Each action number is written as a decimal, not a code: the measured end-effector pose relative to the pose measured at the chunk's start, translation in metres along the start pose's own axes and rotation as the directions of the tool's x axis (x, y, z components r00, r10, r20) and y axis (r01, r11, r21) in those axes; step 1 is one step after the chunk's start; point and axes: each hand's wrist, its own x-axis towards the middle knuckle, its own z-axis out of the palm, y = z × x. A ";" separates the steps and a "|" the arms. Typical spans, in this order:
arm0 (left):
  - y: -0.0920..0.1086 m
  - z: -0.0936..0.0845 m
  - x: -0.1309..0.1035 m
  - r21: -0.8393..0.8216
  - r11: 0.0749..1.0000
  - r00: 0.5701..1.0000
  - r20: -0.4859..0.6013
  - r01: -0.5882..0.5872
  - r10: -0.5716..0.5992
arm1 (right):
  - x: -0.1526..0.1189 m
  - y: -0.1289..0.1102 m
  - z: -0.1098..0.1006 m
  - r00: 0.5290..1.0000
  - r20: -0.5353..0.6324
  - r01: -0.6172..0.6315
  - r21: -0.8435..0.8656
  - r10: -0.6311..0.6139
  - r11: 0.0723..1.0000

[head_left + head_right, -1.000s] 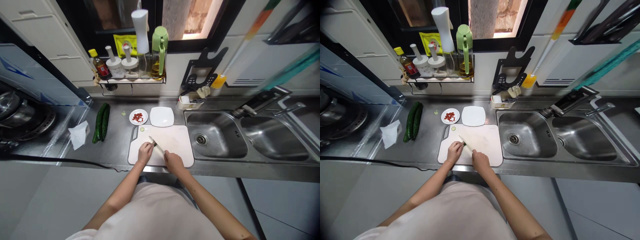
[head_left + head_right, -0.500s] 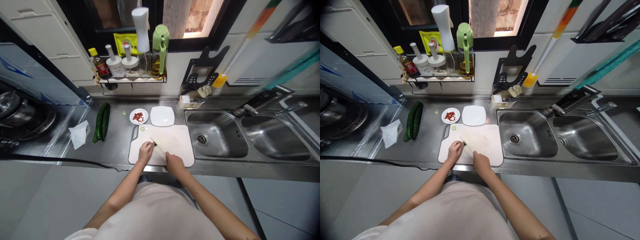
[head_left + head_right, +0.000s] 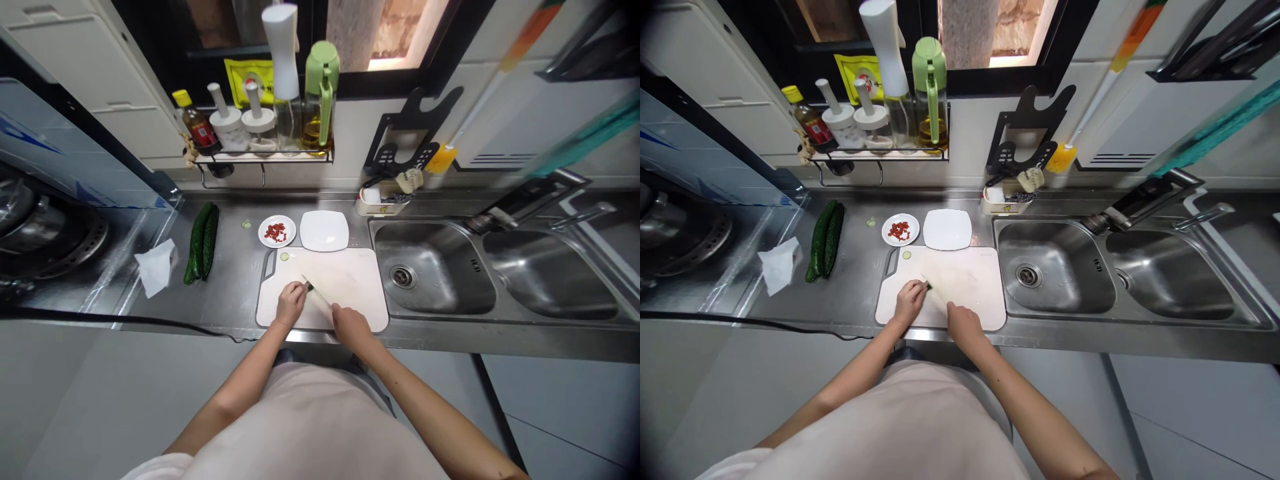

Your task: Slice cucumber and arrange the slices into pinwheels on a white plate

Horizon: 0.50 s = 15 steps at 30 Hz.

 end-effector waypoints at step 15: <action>0.001 -0.002 0.001 -0.029 1.000 1.000 0.016 0.000 0.000 | 0.020 -0.010 -0.003 0.999 -0.024 0.033 0.017 -0.033 0.999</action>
